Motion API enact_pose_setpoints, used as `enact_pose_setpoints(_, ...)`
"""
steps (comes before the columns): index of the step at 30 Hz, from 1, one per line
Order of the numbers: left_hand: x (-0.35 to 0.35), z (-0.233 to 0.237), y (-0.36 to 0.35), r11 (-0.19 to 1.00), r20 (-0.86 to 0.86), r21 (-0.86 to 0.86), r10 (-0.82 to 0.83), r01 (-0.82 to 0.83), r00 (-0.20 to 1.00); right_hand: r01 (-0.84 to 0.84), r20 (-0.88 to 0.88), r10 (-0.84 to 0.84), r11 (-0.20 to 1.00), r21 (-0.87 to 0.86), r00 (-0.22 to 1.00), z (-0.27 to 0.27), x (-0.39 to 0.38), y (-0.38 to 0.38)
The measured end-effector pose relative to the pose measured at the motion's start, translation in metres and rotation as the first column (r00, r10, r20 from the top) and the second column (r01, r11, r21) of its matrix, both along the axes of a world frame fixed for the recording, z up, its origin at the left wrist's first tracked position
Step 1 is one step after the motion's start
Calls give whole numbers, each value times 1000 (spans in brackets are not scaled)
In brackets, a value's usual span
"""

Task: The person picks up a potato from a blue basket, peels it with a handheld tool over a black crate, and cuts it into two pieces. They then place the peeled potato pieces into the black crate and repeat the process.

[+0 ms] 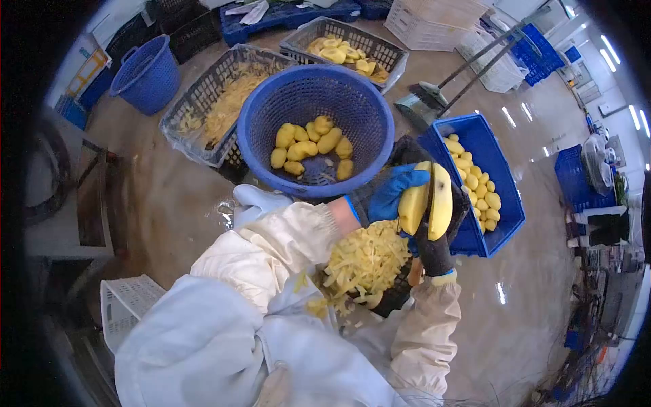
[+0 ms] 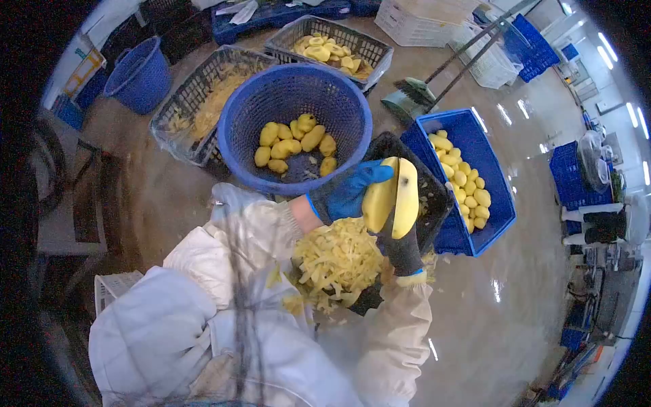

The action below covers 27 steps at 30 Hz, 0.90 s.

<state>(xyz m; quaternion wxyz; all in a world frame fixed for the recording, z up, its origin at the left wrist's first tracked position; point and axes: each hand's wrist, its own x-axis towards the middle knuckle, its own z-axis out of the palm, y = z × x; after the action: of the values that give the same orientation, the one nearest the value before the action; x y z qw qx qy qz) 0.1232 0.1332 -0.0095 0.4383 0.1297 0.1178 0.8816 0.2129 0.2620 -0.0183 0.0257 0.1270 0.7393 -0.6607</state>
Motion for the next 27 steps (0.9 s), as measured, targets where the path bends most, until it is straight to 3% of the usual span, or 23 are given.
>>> enact_pose_setpoints(4, -1, -5, 1, 998, 31, 58, -17, 15, 999, 16, 191, -44, 989, 144, 981, 15, 13, 6)
enact_pose_setpoints(5, -1, -5, 2, 998, 31, 60, -16, 15, 999, 18, 143, -31, 996, 88, 989, -13, 12, 18)
enact_pose_setpoints(7, 1, -5, 3, 998, 57, 51, 39, -42, 998, 18, 92, -20, 999, 32, 996, -17, 9, 20)
enact_pose_setpoints(8, -5, -10, 3, 998, 53, 54, 40, -42, 998, -64, 109, 25, 925, 374, 994, -17, 9, 24)
enact_pose_setpoints(9, -14, -21, 3, 993, 99, 31, 113, -116, 989, -139, 142, 59, 733, 666, 988, -7, 10, 20)
enact_pose_setpoints(10, -21, -20, -1, 982, 143, 5, 187, -190, 972, -8, 5, 6, 667, 745, 1000, 2, 15, 7)
enact_pose_setpoints(13, -42, -24, -9, 937, 168, -3, 344, -349, 924, -31, -54, 98, 704, 710, 994, 15, 28, 10)
enact_pose_setpoints(14, -47, -25, -13, 936, 163, 3, 346, -351, 924, -59, -42, 151, 611, 789, 988, 29, 32, 12)
enact_pose_setpoints(15, -50, -22, -17, 912, 165, -27, 407, -409, 898, -57, -47, 154, 608, 792, 987, 31, 34, 18)
enact_pose_setpoints(17, -51, -16, -25, 884, 163, -52, 467, -465, 869, 24, -260, 160, 809, 587, 952, 33, 41, 34)
enact_pose_setpoints(18, -48, -13, -26, 873, 88, -104, 486, -477, 870, 30, -262, 156, 807, 589, 952, 34, 39, 31)
enact_pose_setpoints(20, -43, -20, -17, 852, -81, -179, 485, -491, 871, 219, -387, -79, 917, 333, 919, 35, 32, 13)
enact_pose_setpoints(21, -35, -18, -11, 861, -79, -181, 468, -475, 880, 312, -422, -210, 931, 188, 882, 34, 29, 5)
enact_pose_setpoints(22, -23, -16, -5, 825, -208, -266, 456, -499, 865, 329, -420, -228, 925, 187, 879, 30, 25, 0)
enact_pose_setpoints(23, -14, -15, 0, 776, -335, -341, 427, -531, 840, 363, -522, -154, 873, 326, 839, 24, 18, -4)
enact_pose_setpoints(24, -8, -16, 4, 838, -253, -335, 360, -431, 898, 403, -604, -61, 796, 451, 795, 21, 14, -5)
enact_pose_setpoints(25, -7, -16, 7, 842, -255, -338, 348, -420, 902, 414, -604, -73, 793, 447, 793, 22, 12, -3)
enact_pose_setpoints(27, -6, -15, 8, 851, -344, -298, 326, -432, 881, 354, -437, -190, 875, 332, 879, 25, 11, 3)
